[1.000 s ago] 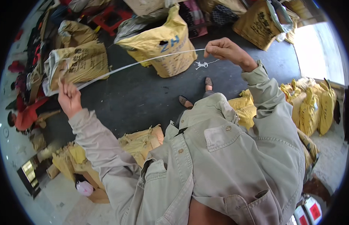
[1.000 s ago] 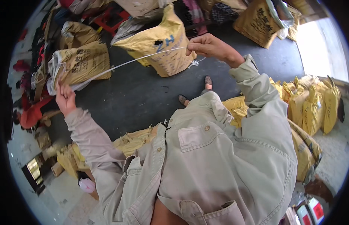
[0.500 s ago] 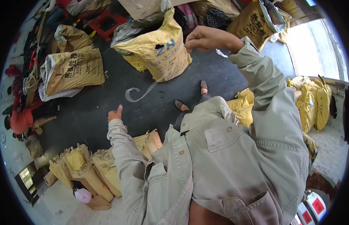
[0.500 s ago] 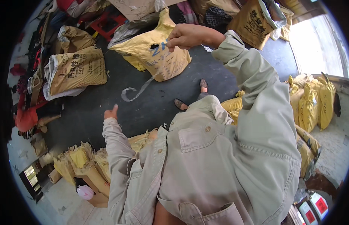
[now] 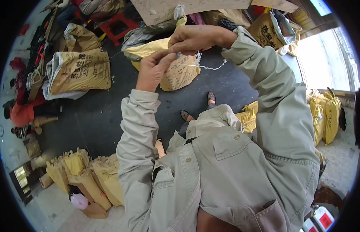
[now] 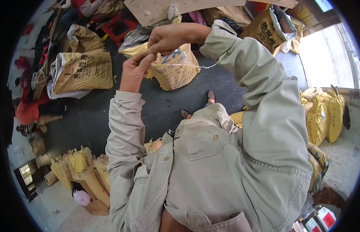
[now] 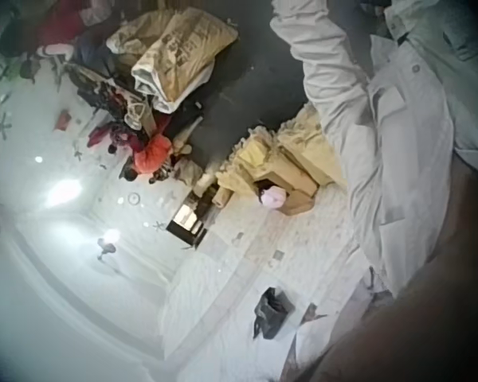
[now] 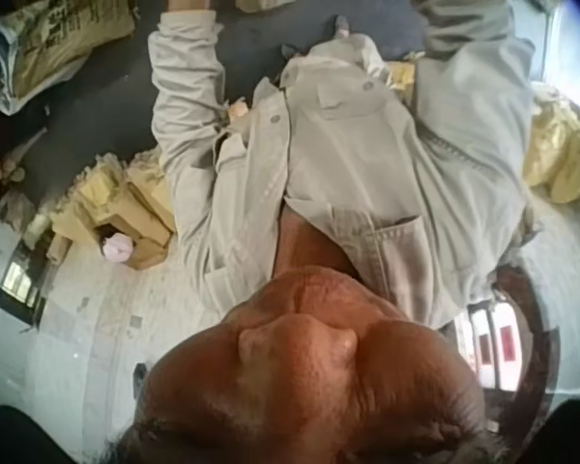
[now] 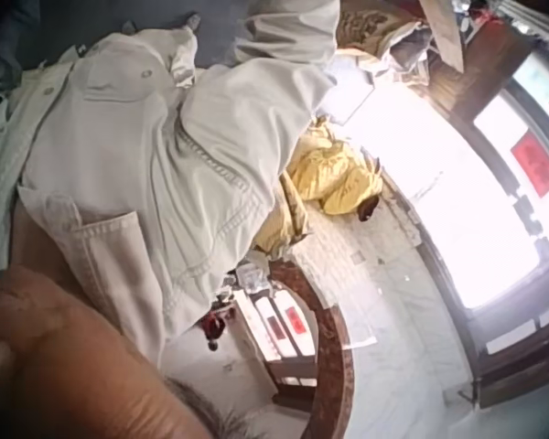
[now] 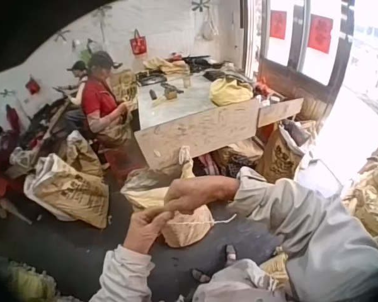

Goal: Filling large yellow sacks with dark material and tying them shut with string.

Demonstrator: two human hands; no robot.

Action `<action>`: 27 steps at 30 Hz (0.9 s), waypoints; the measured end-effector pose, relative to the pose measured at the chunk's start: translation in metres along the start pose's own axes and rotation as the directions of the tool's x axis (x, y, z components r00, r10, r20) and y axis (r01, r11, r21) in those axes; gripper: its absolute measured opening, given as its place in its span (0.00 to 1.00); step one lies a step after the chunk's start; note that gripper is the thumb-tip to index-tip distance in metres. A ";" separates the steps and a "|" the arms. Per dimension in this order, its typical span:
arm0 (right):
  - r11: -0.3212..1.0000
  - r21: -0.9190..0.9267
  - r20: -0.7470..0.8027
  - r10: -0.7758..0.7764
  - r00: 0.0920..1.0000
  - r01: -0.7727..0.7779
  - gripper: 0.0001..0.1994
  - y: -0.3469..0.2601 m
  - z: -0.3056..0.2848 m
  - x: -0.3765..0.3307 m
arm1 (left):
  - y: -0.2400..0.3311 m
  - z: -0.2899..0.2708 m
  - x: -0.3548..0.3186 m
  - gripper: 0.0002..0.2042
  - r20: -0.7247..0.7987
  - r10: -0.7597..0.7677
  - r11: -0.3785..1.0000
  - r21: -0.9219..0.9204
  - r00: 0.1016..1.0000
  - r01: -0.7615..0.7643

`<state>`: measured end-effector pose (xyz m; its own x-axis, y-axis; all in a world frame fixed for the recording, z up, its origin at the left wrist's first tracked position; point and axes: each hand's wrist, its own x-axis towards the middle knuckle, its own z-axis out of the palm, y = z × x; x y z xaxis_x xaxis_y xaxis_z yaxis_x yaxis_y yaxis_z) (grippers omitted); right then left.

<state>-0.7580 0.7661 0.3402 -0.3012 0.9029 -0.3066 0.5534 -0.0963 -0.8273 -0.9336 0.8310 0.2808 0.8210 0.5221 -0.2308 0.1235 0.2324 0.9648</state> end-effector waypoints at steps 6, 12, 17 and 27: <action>0.971 0.237 -0.096 -0.013 0.995 0.035 0.14 0.044 -0.019 -0.038 | 0.014 -0.006 -0.003 0.06 -0.062 0.270 0.951 0.175 0.961 -0.256; 0.976 0.203 -0.168 0.118 0.979 -0.083 0.11 0.067 -0.039 -0.079 | 0.021 -0.040 -0.018 0.06 -0.196 0.236 0.947 0.266 0.952 -0.180; 0.925 0.365 -0.286 0.221 0.932 -0.108 0.09 0.131 -0.066 -0.137 | 0.015 -0.162 -0.043 0.05 -0.664 0.254 0.879 0.462 0.703 0.119; 0.755 -0.003 -0.665 0.489 0.565 -0.656 0.08 0.309 -0.072 -0.247 | -0.037 -0.524 -0.282 0.12 -0.812 0.583 0.563 0.426 0.024 0.708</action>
<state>-0.4566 0.5433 0.1946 0.6165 0.7416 -0.2644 0.6174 -0.6638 -0.4222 -1.4619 1.1053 0.2442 -0.3605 0.8144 0.4547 0.8884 0.1512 0.4334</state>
